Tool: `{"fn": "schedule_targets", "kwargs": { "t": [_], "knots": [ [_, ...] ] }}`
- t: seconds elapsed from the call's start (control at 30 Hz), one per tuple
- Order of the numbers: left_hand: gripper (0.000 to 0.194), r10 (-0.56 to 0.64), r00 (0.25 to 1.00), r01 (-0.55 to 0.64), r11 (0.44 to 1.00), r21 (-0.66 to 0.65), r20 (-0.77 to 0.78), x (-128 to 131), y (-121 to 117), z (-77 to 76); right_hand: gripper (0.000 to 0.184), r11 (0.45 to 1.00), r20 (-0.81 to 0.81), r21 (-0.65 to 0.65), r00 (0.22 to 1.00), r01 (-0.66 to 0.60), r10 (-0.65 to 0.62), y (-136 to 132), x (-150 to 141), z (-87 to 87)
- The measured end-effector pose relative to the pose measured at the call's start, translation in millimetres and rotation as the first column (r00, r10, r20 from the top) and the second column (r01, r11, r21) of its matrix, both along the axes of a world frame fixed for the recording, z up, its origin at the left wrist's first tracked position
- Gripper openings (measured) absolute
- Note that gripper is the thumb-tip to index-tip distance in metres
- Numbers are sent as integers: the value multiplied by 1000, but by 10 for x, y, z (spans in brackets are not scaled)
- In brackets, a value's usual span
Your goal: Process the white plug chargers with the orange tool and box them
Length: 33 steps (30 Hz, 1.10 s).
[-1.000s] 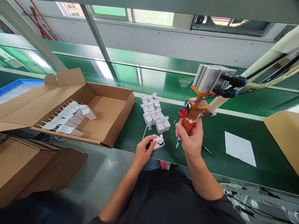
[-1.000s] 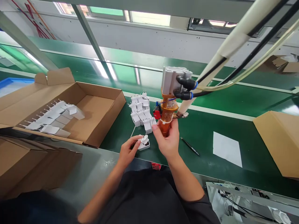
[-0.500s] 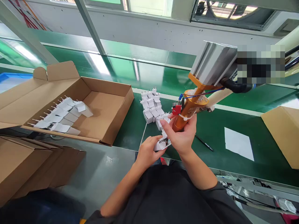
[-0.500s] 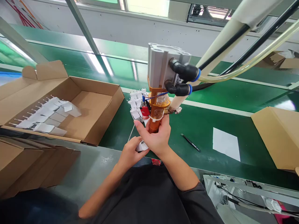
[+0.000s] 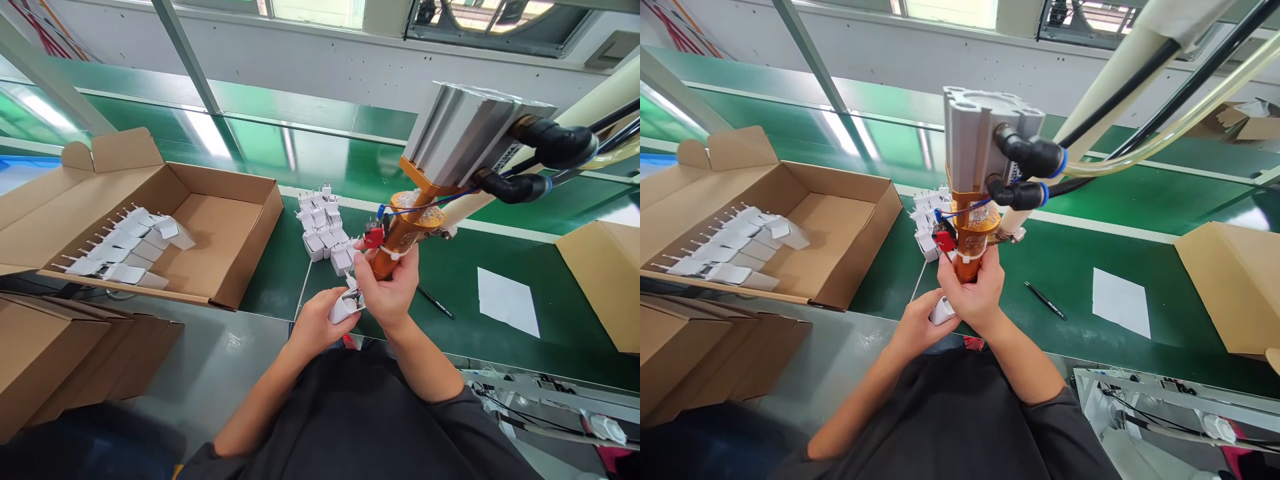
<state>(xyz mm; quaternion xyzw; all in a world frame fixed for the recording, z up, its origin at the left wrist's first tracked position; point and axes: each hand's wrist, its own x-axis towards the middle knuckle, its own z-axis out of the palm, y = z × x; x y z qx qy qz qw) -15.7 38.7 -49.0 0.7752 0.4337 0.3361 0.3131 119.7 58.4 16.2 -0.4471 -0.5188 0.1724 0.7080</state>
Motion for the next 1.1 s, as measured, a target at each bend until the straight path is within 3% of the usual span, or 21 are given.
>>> {"fn": "schedule_targets", "kwargs": {
  "t": [0.2,0.4,0.57,0.7,0.87,1.1],
  "knots": [
    [32,-15,1000,15,1000,-26,7,2,-6,-16,33,1000,19,-4,1000,-9,9,-23,-6,44],
    [30,39,999,-40,998,-56,-18,57,-38,-192,40,998,3,32,998,-56,56,-23,-54,117],
    [24,91,988,-63,975,-212,124,222,-92,-244,39,997,-1,61,999,-53,53,-8,-139,155],
    [27,136,966,-88,973,-216,219,330,-100,-198,40,998,-6,52,1000,-18,18,-11,-168,156],
    [30,143,973,-117,982,-147,179,373,-88,-188,28,999,-25,40,999,-37,38,-16,-138,125],
    [26,90,996,-89,988,-125,-1,333,-43,-207,33,991,-20,34,991,-133,134,-15,-26,96]
  ]
}}
